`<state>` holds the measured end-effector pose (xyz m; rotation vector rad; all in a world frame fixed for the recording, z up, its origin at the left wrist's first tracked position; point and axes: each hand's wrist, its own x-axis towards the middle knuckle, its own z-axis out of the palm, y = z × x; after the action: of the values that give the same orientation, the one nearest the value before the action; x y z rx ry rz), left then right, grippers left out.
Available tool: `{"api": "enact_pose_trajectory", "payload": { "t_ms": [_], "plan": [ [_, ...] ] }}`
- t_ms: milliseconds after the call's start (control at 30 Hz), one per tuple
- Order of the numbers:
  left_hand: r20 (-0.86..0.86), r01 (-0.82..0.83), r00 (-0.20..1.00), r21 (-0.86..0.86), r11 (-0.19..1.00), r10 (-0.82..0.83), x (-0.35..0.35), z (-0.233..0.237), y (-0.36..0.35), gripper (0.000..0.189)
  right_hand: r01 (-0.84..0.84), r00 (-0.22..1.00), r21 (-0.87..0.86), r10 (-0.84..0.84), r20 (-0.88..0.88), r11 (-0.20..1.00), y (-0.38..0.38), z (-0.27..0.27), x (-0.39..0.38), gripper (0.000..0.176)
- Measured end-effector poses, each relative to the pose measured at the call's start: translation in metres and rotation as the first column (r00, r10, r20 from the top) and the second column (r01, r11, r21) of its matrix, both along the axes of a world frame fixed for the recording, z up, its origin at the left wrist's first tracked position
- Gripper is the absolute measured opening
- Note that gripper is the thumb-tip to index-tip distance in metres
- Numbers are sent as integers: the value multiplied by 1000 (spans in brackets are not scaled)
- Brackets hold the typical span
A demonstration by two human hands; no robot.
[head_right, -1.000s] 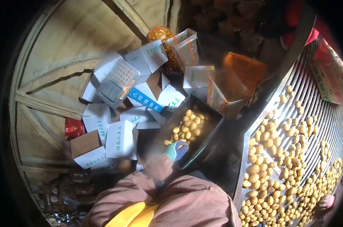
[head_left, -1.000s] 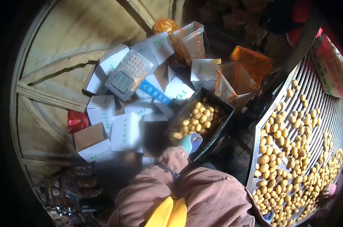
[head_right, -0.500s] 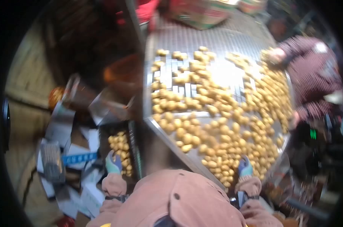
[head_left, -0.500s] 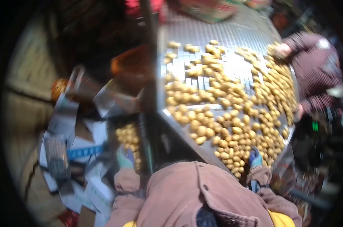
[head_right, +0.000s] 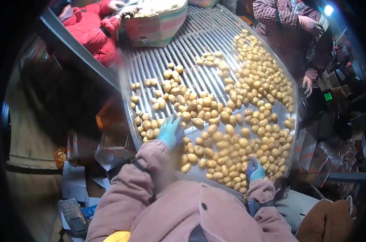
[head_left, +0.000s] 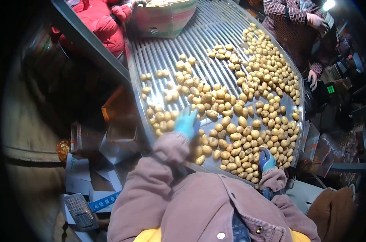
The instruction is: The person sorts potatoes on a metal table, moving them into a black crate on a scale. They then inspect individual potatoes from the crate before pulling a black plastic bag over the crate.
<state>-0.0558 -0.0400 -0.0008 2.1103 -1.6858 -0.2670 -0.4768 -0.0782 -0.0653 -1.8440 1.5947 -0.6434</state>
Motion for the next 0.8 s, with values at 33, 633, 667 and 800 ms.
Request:
{"api": "enact_pose_trajectory", "payload": {
  "t_ms": [33,633,667,800],
  "plan": [
    [51,8,999,7,1000,-9,2,-10,-20,46,8,1000,9,-8,-11,1000,2,7,4,23],
    [-653,90,754,0,996,-68,68,-26,-122,39,86,996,21,-85,-29,996,2,30,23,21],
    [-863,-47,331,388,920,381,74,-3,-121,34,95,995,39,-94,-35,995,1,26,21,21],
    [-997,-238,-46,69,969,59,100,12,-116,38,108,993,113,-101,-64,988,-6,32,25,23]
  ]
}}
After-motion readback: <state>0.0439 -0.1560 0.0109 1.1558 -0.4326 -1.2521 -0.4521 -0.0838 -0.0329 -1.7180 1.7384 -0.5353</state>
